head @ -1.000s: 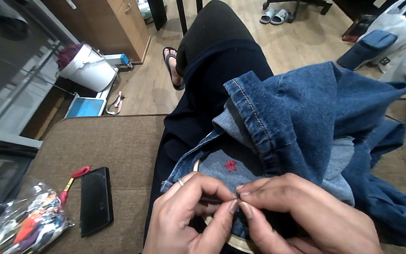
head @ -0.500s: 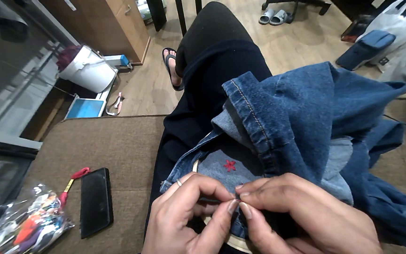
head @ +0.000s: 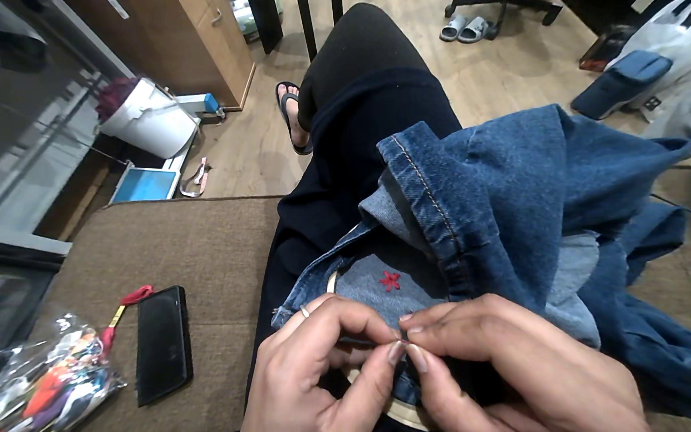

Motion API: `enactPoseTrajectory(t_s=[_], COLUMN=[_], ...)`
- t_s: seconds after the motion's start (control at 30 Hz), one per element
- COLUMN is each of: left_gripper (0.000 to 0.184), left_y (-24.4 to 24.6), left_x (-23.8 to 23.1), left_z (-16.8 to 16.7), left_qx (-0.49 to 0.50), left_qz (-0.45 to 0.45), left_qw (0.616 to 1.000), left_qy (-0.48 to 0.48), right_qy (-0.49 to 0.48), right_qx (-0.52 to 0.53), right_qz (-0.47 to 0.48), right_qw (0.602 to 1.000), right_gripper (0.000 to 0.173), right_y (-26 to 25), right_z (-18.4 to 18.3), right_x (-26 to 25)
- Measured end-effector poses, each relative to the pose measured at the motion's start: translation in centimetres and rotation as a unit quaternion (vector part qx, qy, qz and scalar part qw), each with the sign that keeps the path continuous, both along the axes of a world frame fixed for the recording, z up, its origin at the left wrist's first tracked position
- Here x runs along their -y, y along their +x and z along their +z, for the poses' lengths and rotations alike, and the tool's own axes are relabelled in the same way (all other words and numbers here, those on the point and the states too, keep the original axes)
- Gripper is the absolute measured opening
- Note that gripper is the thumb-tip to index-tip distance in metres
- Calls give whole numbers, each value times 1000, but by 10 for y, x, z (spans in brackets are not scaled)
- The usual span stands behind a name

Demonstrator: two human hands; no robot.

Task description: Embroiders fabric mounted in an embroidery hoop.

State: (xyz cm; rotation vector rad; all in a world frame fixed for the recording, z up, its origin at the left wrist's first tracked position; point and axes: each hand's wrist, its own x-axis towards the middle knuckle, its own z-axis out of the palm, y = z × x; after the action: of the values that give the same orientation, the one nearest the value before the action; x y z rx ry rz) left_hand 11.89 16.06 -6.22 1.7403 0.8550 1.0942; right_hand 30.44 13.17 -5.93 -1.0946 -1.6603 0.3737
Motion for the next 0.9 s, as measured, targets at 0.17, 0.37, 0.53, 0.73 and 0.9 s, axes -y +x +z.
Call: enactPoseTrajectory(t_s=[0.17,0.37,0.53,0.73,0.9], left_gripper=[11,12,11,10,10], left_y=[-1,0,1,1,2], left_x=[0,0,1,1,1], left_z=[1,1,1,1,0], left_qx=[30,16,9,18,21], left_qz=[-12,-9,-5,-18,-21], left_qw=[999,1000,1000,999,999], left_qy=[-19,-22,-26,-31,-29], right_qy=[1,9,18,24,24], right_qx=[-3,4,18,24,23], right_qz=[4,-2,-22,-31,-32], right_qw=[1000,1000,999,999,999], right_gripper=[8,8,8,10,10], right_y=[0,-1,-3,-6,-7], right_z=[0,-2,-1,0,0], right_x=[1,1,3,3,3])
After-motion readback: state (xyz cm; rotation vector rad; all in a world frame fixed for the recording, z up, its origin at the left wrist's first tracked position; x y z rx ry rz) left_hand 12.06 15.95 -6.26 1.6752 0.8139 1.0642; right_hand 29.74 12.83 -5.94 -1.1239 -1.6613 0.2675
